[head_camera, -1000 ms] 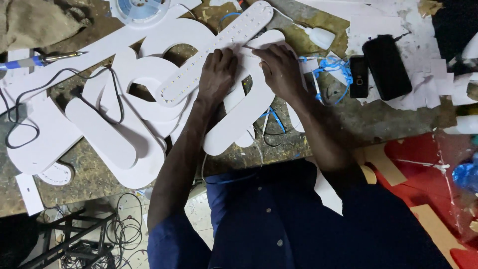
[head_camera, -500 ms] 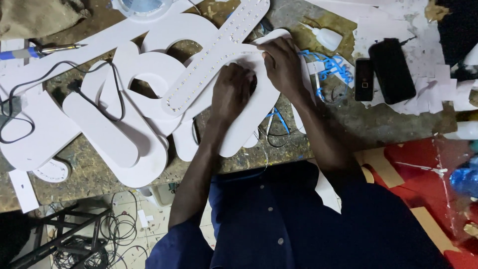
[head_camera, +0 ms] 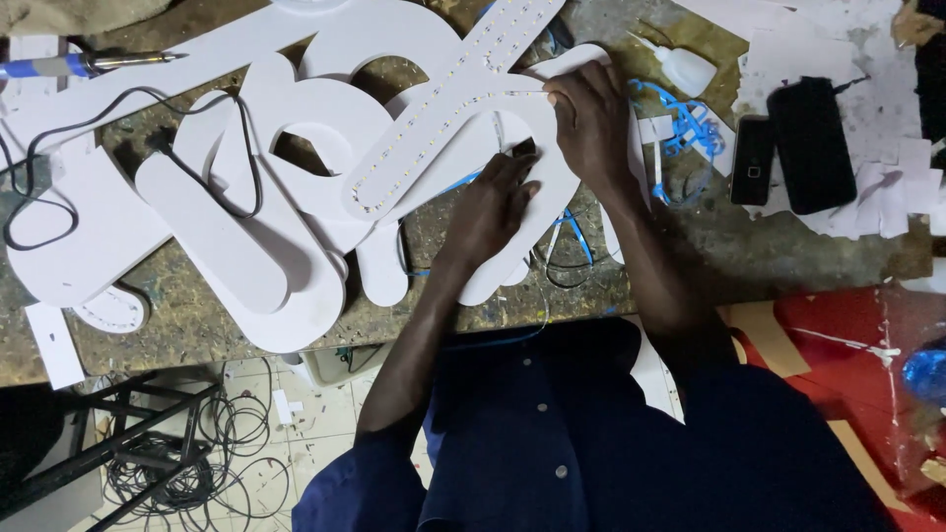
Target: A person is seen attaching LED strips to the back of large foam letters for a sign. They peel the adhesive backing and press the strip firmly onto the surface, following the contours of the letter.
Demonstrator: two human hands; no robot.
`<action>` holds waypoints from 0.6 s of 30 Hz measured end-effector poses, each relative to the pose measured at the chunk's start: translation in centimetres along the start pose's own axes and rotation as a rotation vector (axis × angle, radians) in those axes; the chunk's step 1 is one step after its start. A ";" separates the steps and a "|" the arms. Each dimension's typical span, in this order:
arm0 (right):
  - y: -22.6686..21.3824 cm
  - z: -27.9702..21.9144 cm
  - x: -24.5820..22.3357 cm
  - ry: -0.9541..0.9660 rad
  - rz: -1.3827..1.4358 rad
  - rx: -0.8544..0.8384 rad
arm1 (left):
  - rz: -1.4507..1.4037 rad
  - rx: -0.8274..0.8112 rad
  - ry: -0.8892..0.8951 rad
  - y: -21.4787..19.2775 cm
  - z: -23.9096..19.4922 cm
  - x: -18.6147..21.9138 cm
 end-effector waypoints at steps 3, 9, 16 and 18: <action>-1.0 0.7 -0.9 0.011 0.021 -0.067 | -0.079 0.023 0.006 -0.1 0.0 -0.1; -1.1 0.4 -0.5 0.121 0.034 -0.165 | -0.060 0.119 -0.041 1.7 0.1 -1.0; 0.7 -1.0 2.1 0.283 0.068 -0.285 | -0.042 0.244 -0.059 2.2 0.5 1.1; 0.2 -0.7 1.3 0.218 0.120 -0.263 | 0.123 0.302 0.045 1.3 0.6 2.6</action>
Point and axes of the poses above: each hand's wrist, its own z-axis towards the middle knuckle, its own y-axis out of the palm, x = y × z, the point moved 7 cm from there along z, towards the middle knuckle, and after that the axes turned 1 degree about -z, right-handed, at the moved point
